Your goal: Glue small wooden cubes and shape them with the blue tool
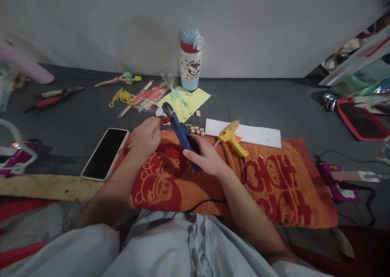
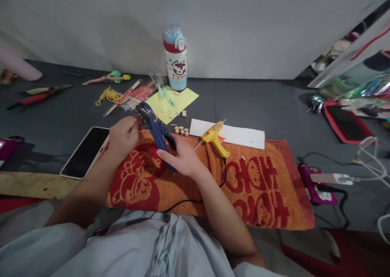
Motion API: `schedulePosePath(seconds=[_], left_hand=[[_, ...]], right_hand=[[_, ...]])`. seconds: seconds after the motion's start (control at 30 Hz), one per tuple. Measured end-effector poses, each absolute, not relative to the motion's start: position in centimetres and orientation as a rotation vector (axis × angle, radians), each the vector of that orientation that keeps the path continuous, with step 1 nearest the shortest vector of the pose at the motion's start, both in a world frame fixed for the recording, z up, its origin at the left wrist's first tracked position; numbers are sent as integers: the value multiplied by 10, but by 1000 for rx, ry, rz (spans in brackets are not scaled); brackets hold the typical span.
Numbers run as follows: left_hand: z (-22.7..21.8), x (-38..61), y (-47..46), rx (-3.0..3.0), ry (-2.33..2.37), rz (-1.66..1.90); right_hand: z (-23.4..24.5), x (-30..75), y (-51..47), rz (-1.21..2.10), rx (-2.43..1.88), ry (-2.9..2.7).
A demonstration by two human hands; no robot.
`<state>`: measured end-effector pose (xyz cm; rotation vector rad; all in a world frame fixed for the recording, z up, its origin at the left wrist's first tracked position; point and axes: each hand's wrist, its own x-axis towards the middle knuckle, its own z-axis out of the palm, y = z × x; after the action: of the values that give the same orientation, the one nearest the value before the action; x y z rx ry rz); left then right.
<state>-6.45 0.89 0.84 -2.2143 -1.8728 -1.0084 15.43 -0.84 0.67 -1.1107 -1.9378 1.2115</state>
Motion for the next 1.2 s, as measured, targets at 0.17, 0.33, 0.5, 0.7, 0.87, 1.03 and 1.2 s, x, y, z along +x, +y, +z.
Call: schedulePosePath(seconds=[0.17,0.33,0.5,0.7,0.87,1.03,1.2], left_hand=[[13,-66,12,-2290,-1882,-1206],[15,-61,12,-2298,-2049,-1438],[9,-54,13,-2288,-2102,-1627],[9,-54,13,-2306,-2140,-1779],[13,-61,14,-2423,-2154,-1753],[12,-63,20,-2463,-2269,-2033],[13,-65,21,-2514,-2285,-2149]], right_hand=[[8,158,-6,1181,-1075,-1947],[10,163,-3,1162,-1064,-1981],[12,167,-1,1170,-1043,-1989],[10,168,0,1173,-1021,-1997],[10,169,1,1159,-1021,-2040],[6,168,1,1125,-1019,-2057],[4,167,0,1142,-981,-2066]])
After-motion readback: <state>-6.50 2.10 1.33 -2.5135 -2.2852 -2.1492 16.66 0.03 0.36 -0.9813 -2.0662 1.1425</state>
